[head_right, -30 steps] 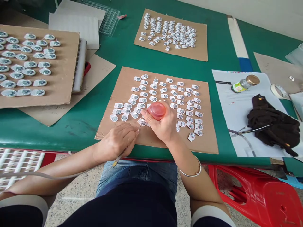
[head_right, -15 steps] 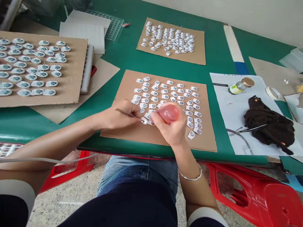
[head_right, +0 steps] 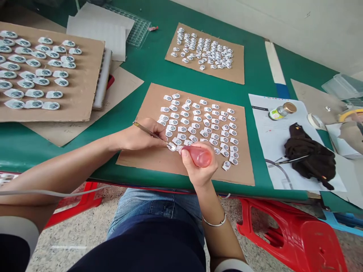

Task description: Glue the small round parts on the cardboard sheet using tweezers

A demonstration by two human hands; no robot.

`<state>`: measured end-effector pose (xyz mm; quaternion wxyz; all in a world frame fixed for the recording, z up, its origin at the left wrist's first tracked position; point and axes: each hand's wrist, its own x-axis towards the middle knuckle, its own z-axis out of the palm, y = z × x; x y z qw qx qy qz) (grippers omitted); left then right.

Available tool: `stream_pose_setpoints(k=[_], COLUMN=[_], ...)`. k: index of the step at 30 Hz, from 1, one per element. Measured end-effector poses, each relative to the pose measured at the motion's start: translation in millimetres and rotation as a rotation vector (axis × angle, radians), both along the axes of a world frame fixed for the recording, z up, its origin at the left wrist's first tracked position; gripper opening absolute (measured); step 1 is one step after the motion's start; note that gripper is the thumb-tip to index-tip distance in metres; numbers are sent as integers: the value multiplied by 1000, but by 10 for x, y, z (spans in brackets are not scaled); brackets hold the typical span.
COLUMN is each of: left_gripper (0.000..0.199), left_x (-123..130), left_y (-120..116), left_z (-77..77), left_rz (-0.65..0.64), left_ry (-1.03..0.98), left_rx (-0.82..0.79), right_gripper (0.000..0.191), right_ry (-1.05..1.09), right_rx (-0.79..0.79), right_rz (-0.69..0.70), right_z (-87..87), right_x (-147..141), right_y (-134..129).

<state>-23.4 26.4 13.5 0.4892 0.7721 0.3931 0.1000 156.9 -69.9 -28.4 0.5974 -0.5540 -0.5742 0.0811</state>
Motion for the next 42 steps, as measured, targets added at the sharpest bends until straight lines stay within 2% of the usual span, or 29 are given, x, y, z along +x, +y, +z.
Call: stream_pose_setpoints(k=[11, 16, 28, 42], left_gripper=[10, 9, 8, 10], left_x=[9, 1, 3, 1], left_y=[-21, -25, -9, 0], left_z=[30, 37, 0, -18], left_rz=[4, 0, -6, -16], left_ry=[-11, -4, -27, -39], left_rx=[19, 25, 32, 18], right_gripper=[19, 20, 18, 17], right_ry=[-102, -85, -99, -93], right_rx=[12, -31, 34, 12], right_rz=[7, 4, 52, 85], right_z=[10, -8, 16, 30], right_x=[-4, 8, -3, -23], right_y=[10, 3, 6, -6])
